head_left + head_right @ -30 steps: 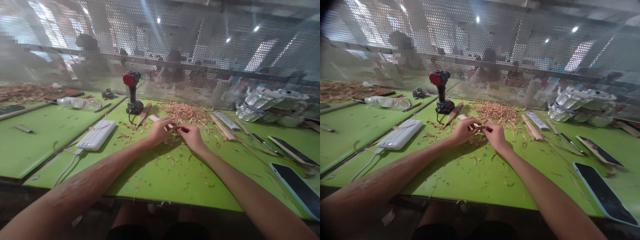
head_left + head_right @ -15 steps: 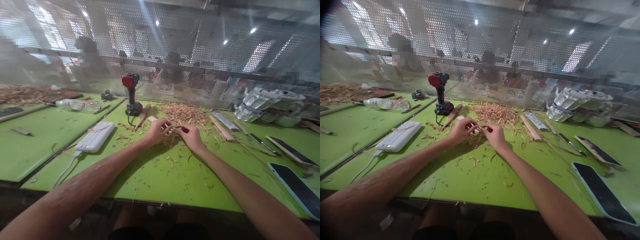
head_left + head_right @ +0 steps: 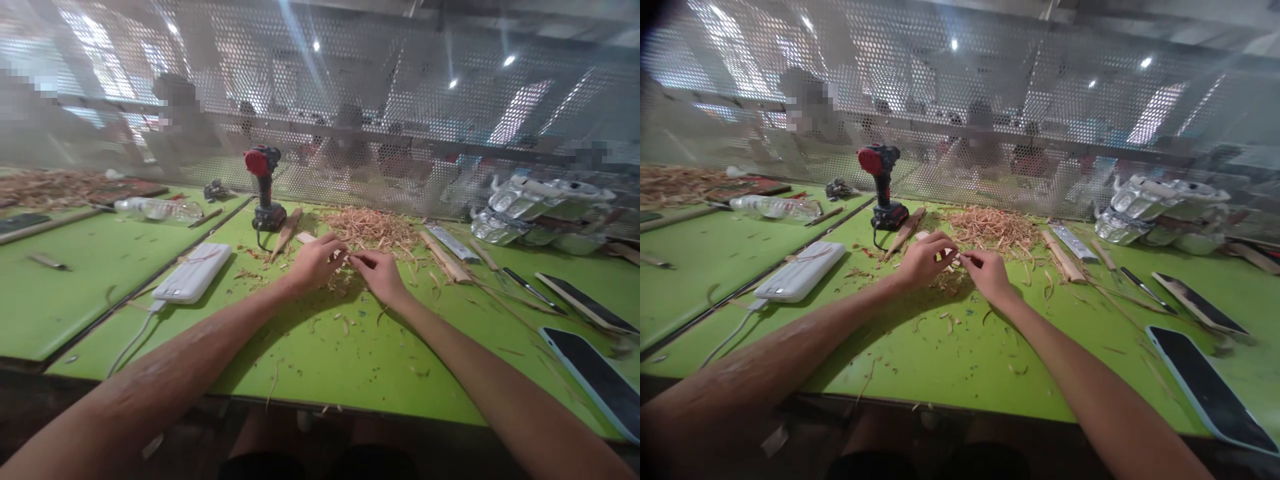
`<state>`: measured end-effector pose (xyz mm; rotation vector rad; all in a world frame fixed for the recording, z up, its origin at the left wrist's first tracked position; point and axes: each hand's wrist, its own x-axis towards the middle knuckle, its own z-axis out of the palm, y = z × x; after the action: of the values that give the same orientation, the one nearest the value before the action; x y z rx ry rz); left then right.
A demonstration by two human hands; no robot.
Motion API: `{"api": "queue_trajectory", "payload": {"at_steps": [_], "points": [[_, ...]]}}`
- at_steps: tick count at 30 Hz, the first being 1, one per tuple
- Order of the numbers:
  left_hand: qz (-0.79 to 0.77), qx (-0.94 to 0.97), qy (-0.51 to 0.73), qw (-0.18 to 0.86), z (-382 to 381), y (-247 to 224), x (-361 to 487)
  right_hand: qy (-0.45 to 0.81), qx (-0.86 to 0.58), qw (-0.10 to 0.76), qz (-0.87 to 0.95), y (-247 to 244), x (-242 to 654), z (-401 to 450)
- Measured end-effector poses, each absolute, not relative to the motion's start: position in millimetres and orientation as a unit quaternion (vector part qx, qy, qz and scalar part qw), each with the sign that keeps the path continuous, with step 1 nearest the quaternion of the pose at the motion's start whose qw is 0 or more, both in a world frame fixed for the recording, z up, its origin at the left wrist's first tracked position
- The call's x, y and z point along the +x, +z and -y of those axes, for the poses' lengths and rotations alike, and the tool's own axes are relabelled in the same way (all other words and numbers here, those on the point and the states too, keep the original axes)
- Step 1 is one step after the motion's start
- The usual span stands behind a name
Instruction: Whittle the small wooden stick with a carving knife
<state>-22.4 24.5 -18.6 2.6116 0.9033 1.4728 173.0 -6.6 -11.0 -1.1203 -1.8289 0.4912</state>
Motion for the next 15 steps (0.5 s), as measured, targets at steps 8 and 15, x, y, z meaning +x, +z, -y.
{"api": "queue_trajectory", "payload": {"at_steps": [8,15], "points": [[-0.307,0.834,0.458,0.002,-22.9,-19.6,-22.2,0.208,-0.453,0.432,0.752,-12.8,170.5,8.0],[-0.321,0.842,0.434,0.001,-21.9,-19.3,-21.9,0.209,-0.451,0.436,0.750,-18.3,169.7,6.2]]}}
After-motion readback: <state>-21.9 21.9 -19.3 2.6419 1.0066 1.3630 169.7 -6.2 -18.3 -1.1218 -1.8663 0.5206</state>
